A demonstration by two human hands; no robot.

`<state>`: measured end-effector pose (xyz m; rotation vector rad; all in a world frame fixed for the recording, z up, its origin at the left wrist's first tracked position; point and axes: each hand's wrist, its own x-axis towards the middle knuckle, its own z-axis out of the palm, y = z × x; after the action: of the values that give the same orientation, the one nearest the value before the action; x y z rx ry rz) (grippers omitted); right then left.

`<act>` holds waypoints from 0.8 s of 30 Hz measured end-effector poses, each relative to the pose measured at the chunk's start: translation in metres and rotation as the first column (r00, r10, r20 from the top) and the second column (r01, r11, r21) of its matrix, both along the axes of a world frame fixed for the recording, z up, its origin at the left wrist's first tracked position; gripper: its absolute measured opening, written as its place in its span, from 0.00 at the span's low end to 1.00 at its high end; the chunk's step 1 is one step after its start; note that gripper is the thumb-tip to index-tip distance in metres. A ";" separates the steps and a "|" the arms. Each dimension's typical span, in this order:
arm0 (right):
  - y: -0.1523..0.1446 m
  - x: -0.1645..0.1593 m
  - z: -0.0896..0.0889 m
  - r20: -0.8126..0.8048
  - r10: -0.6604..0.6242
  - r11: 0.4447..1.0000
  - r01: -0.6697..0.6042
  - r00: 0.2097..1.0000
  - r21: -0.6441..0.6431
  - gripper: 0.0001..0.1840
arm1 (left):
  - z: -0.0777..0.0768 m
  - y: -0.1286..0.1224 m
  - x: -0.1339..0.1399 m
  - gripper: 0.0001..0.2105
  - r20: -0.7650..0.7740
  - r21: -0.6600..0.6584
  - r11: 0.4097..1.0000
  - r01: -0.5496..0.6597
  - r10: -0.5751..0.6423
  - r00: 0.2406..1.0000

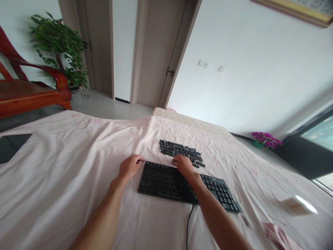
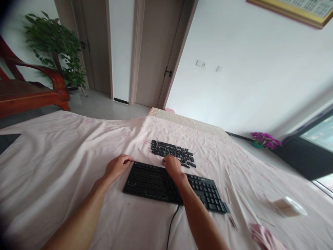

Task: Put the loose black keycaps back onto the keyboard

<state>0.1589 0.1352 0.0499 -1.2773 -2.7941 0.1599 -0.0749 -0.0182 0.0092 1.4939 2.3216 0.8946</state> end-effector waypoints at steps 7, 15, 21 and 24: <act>0.004 0.007 0.005 -0.032 -0.042 0.996 0.039 0.999 -0.080 0.14 | 0.000 0.000 0.000 0.12 0.000 0.002 1.000 0.005 -0.005 1.000; 0.006 0.008 0.000 -0.108 -0.032 0.999 0.030 0.994 -0.020 0.11 | 0.002 -0.001 0.001 0.12 -0.009 -0.004 1.000 -0.005 0.005 1.000; 0.011 0.010 -0.007 -0.134 -0.069 0.996 0.060 0.989 -0.066 0.10 | 0.002 0.000 0.001 0.11 -0.005 -0.014 1.000 -0.004 0.004 1.000; 0.012 0.009 -0.009 -0.154 -0.096 0.992 0.083 0.983 -0.091 0.09 | 0.002 0.000 0.001 0.11 -0.006 -0.006 1.000 0.006 -0.006 1.000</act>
<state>0.1683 0.1471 0.0412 -1.3416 -2.6172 0.3614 -0.0739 -0.0178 0.0113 1.5020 2.3207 0.8827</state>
